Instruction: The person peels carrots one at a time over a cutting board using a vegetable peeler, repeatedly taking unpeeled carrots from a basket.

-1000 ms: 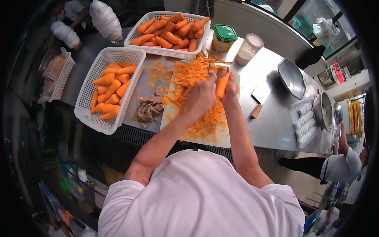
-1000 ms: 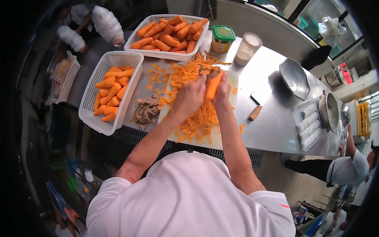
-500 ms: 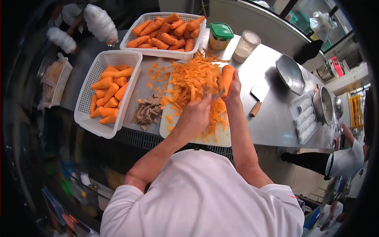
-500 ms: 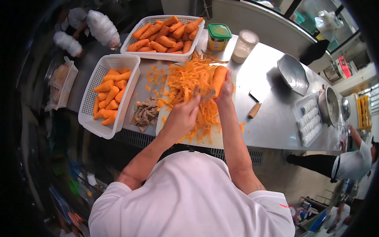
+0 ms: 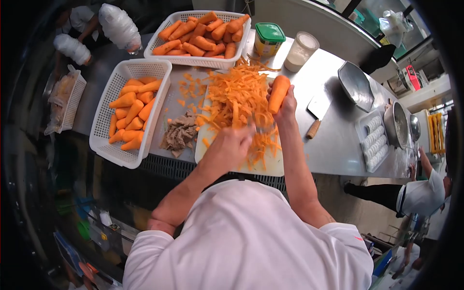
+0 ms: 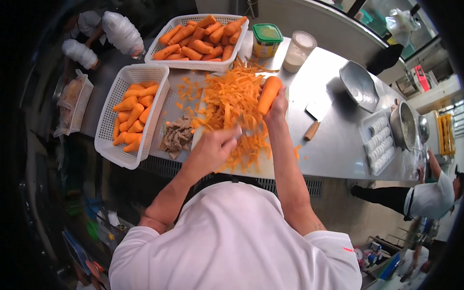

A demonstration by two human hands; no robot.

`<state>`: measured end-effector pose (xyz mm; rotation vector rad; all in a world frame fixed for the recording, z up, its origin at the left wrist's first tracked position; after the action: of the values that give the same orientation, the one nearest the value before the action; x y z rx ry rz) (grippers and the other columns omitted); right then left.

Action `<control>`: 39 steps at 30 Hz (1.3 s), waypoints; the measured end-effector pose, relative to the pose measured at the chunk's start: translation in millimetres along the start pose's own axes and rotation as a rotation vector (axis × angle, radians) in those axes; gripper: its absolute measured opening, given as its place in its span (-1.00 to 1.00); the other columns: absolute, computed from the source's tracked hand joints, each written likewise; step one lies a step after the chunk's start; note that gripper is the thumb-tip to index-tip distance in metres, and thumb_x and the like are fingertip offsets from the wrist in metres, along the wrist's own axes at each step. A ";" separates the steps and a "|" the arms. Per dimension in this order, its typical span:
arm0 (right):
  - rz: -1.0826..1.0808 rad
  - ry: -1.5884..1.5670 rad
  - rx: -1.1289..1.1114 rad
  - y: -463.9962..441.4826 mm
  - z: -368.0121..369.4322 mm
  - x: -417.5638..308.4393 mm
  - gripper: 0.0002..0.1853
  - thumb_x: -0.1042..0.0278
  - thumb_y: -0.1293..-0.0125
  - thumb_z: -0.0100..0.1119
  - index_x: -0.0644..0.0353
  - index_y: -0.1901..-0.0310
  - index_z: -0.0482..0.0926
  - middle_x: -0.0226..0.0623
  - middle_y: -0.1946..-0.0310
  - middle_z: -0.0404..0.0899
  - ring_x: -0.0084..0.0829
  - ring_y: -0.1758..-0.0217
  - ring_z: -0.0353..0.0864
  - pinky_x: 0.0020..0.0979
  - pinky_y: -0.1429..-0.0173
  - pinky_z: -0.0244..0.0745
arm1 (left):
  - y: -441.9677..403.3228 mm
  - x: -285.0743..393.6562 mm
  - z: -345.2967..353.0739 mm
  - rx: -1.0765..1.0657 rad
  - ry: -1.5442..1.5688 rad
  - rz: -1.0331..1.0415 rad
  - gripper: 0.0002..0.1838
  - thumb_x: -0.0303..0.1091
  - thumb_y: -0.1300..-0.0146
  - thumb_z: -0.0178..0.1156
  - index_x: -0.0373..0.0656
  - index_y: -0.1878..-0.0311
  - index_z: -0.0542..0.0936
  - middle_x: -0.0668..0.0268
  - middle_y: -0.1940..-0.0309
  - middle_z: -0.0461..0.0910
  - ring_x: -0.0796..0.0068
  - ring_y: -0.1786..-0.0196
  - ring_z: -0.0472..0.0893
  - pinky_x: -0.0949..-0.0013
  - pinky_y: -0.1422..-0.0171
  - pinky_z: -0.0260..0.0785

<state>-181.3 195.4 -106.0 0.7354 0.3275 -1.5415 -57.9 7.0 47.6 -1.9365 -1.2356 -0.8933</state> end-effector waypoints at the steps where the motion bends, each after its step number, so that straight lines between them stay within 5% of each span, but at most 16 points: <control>1: 0.029 0.003 -0.013 4.6 5.8 1.3 -0.39 -0.15 -0.61 -0.44 0.25 -0.18 0.41 -0.09 0.14 0.61 -0.28 0.19 0.63 -0.31 0.11 0.63 | -2.5 0.6 -7.5 0.046 0.048 0.014 -0.69 -0.45 -0.34 0.15 -0.33 -0.11 0.60 -0.18 0.34 0.60 -0.11 0.24 0.65 0.12 0.20 0.47; 5: 0.077 0.113 -0.016 13.6 34.2 14.0 -0.34 -0.21 -0.60 -0.49 0.24 -0.13 0.43 -0.19 0.20 0.61 -0.34 0.30 0.61 -0.33 0.21 0.62 | -58.9 -7.5 -12.7 0.230 0.050 0.024 -0.68 -0.45 -0.32 0.16 -0.34 -0.11 0.59 -0.18 0.32 0.61 -0.10 0.24 0.65 0.14 0.19 0.48; 13: 0.017 0.073 0.037 3.1 1.5 -2.5 -0.38 -0.19 -0.60 -0.43 0.24 -0.15 0.42 -0.11 0.18 0.60 -0.28 0.17 0.63 -0.26 0.11 0.63 | 5.2 -11.1 8.4 -0.096 0.035 -0.052 -0.69 -0.46 -0.33 0.13 -0.35 -0.10 0.58 -0.16 0.31 0.62 -0.13 0.21 0.65 0.08 0.16 0.48; 18: 0.072 0.124 -0.039 2.4 20.1 21.7 -0.38 -0.19 -0.60 -0.43 0.23 -0.21 0.38 -0.09 0.06 0.60 -0.26 0.15 0.63 -0.23 0.07 0.65 | -63.0 -4.8 -7.0 0.186 0.016 -0.010 -0.67 -0.45 -0.31 0.16 -0.34 -0.11 0.58 -0.16 0.31 0.63 -0.12 0.19 0.66 0.08 0.14 0.48; 22: 0.082 0.021 -0.051 -2.5 16.1 14.2 -0.35 -0.20 -0.60 -0.50 0.23 -0.24 0.37 -0.08 0.04 0.59 -0.23 0.11 0.64 -0.21 0.02 0.65 | -14.9 -2.7 7.4 0.088 -0.094 0.036 -0.68 -0.44 -0.33 0.16 -0.34 -0.11 0.59 -0.17 0.31 0.63 -0.11 0.17 0.67 0.10 0.14 0.48; 23: 0.019 0.034 0.095 -3.0 6.9 7.6 -0.31 -0.22 -0.59 -0.56 0.26 -0.24 0.35 -0.05 0.05 0.59 -0.27 0.19 0.61 -0.29 0.10 0.65 | -6.2 -4.0 3.2 0.072 -0.090 0.044 -0.68 -0.44 -0.33 0.16 -0.34 -0.11 0.59 -0.17 0.31 0.63 -0.11 0.17 0.67 0.10 0.14 0.48; 25: 0.036 0.022 0.035 -4.2 3.8 2.5 -0.31 -0.23 -0.59 -0.56 0.25 -0.24 0.36 -0.05 0.05 0.59 -0.28 0.19 0.61 -0.29 0.12 0.65 | 8.9 -9.7 8.7 -0.128 0.049 -0.017 -0.69 -0.45 -0.34 0.13 -0.36 -0.09 0.59 -0.19 0.29 0.62 -0.16 0.17 0.65 0.05 0.13 0.48; 31: 0.092 0.040 0.012 3.9 30.4 20.8 -0.39 -0.26 -0.56 -0.34 0.15 -0.15 0.43 -0.23 0.23 0.59 -0.31 0.35 0.60 -0.31 0.27 0.62 | -69.3 -12.2 -3.5 0.201 -0.011 0.008 -0.67 -0.45 -0.33 0.15 -0.34 -0.13 0.58 -0.15 0.28 0.65 -0.07 0.18 0.68 0.12 0.08 0.50; 34: 0.146 0.039 -0.062 -7.0 18.0 16.9 -0.37 -0.24 -0.58 -0.40 0.22 -0.15 0.40 -0.10 0.21 0.58 -0.25 0.26 0.62 -0.23 0.18 0.65 | -23.3 -1.5 11.0 0.064 -0.122 -0.021 -0.65 -0.43 -0.34 0.16 -0.33 -0.15 0.58 -0.13 0.27 0.65 -0.03 0.17 0.70 0.17 0.06 0.50; 35: 0.078 0.008 0.098 15.2 36.2 -0.1 -0.37 -0.22 -0.59 -0.40 0.25 -0.14 0.40 -0.10 0.23 0.57 -0.28 0.28 0.59 -0.25 0.22 0.62 | -10.3 -5.4 9.8 0.045 -0.116 -0.014 -0.65 -0.43 -0.34 0.16 -0.33 -0.15 0.58 -0.13 0.27 0.65 -0.03 0.17 0.70 0.17 0.06 0.50; 37: 0.057 0.058 0.071 7.8 17.8 -5.0 -0.37 -0.21 -0.59 -0.41 0.26 -0.15 0.40 -0.09 0.22 0.57 -0.29 0.28 0.59 -0.26 0.23 0.62 | 10.5 -9.3 14.2 -0.102 0.061 0.041 -0.75 -0.46 -0.32 0.13 -0.35 -0.02 0.54 -0.17 0.39 0.59 -0.20 0.25 0.62 -0.04 0.18 0.47; 39: 0.087 0.111 0.053 8.1 17.0 0.4 -0.37 -0.19 -0.60 -0.42 0.26 -0.17 0.40 -0.10 0.19 0.58 -0.30 0.27 0.59 -0.28 0.23 0.62 | -10.9 -7.3 5.5 0.026 0.056 0.038 -0.74 -0.45 -0.33 0.13 -0.35 -0.03 0.54 -0.17 0.41 0.59 -0.21 0.27 0.62 -0.05 0.20 0.47</control>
<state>-177.7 183.7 -91.7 0.8679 0.3333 -1.4352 -69.3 11.6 40.5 -1.8957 -1.1682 -0.9022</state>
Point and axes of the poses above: each hand's wrist, its own y-axis away from the middle knuckle, its own z-axis out of the palm, x = y × z, the point moved 9 cm from there along -y, towards the middle knuckle
